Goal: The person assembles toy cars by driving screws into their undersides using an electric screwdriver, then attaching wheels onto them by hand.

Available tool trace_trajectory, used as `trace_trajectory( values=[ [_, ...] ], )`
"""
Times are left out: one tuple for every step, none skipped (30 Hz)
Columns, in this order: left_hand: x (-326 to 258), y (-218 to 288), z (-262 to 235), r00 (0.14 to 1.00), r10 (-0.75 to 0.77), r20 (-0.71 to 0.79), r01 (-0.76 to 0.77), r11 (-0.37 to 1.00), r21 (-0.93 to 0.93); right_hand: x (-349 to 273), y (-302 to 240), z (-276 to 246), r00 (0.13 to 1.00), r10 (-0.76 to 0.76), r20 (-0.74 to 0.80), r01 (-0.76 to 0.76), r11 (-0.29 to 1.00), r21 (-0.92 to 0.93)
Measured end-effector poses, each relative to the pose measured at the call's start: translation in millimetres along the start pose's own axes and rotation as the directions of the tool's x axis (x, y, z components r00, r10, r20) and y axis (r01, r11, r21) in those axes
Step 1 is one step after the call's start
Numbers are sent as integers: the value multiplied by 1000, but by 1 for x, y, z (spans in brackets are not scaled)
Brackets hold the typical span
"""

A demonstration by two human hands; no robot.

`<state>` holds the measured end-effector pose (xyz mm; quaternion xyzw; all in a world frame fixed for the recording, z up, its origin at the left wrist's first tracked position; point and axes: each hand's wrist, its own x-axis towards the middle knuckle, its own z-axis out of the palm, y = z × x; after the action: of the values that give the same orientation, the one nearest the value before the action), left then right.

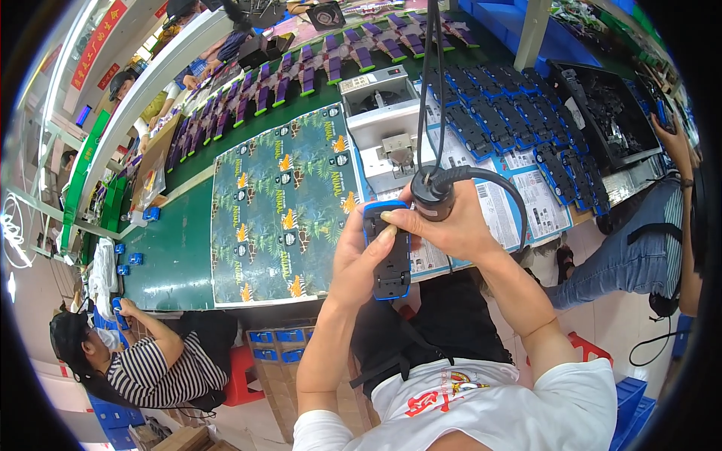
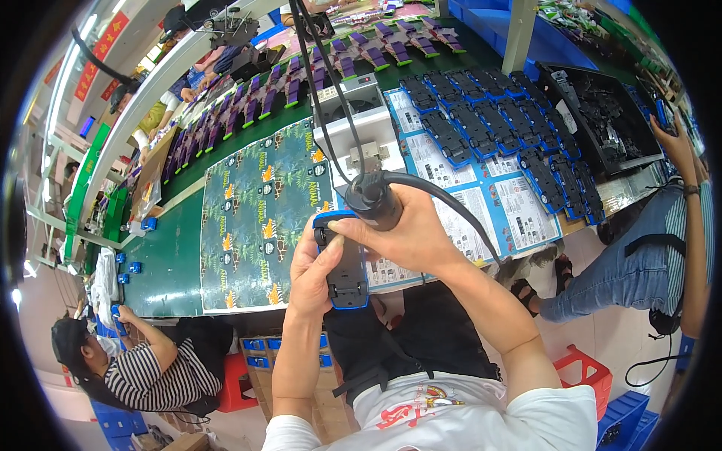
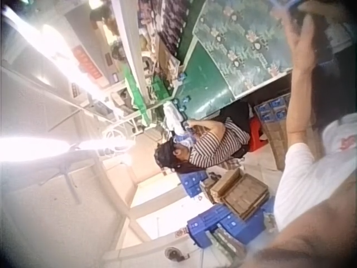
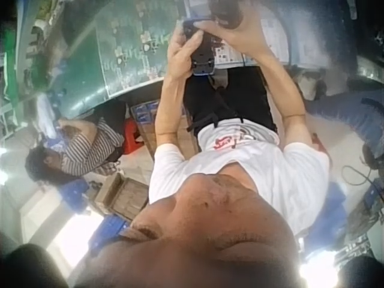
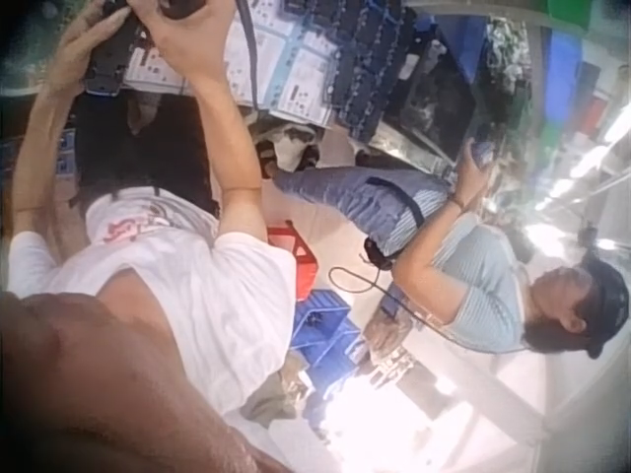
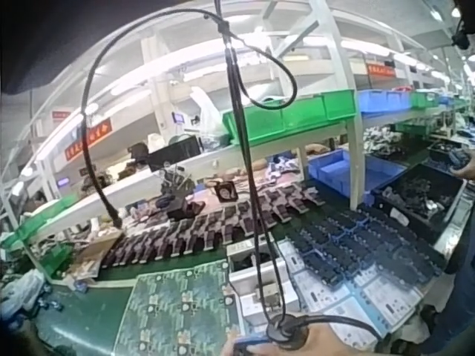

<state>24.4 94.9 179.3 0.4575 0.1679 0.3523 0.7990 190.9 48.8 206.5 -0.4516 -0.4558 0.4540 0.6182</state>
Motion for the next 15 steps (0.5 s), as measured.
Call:
trace_trajectory(
  values=[
    [0, -2, -3, 998, 45, -34, -43, 998, 36, 0, 1, 1, 1000, 0, 3, 0, 1000, 2],
    [0, -4, -6, 994, 90, -67, -85, 994, 74, 1, 3, 3, 999, -15, -31, 14, 1000, -20],
    [0, -5, -9, 993, 92, -70, -87, 993, 77, 2, 5, 5, 998, -30, -64, 27, 999, -41],
    [0, -6, -12, 992, 103, -68, -95, 990, 107, 2, 6, 4, 998, -29, -64, 27, 999, -42],
    [-1, -7, -13, 991, 114, -67, -104, 985, 138, 1, 8, 2, 996, -80, -46, 76, 994, -82],
    [-2, -7, -14, 991, 114, -68, -104, 985, 138, 1, 9, 1, 991, -129, -26, 125, 985, -121],
    [-2, -7, -13, 989, 121, -80, -108, 983, 149, 1, 9, 0, 991, -130, -28, 126, 984, -123],
    [-2, -7, -12, 987, 128, -92, -113, 981, 159, 1, 9, 0, 987, -160, -23, 156, 979, -131],
    [-1, -7, -11, 988, 128, -90, -113, 981, 158, 1, 8, -1, 981, -191, -18, 186, 973, -139],
    [-1, -7, -11, 986, 146, -78, -134, 980, 146, 1, 8, 0, 982, -191, -16, 187, 973, -137],
    [-1, -6, -12, 984, 164, -66, -154, 979, 132, 0, 7, 0, 986, -167, -17, 163, 978, -128],
    [-1, -6, -10, 984, 165, -68, -155, 979, 133, -1, 7, 1, 990, -143, -18, 140, 983, -120],
    [-1, -4, -8, 977, 201, -74, -187, 969, 159, -1, 8, 1, 990, -143, -17, 140, 983, -119],
    [-1, -3, -6, 968, 236, -79, -219, 958, 186, -1, 8, 2, 993, -117, -25, 114, 988, -102],
    [-1, -3, -7, 968, 237, -80, -219, 958, 186, -1, 9, 2, 995, -92, -33, 88, 992, -85]
  ],
)
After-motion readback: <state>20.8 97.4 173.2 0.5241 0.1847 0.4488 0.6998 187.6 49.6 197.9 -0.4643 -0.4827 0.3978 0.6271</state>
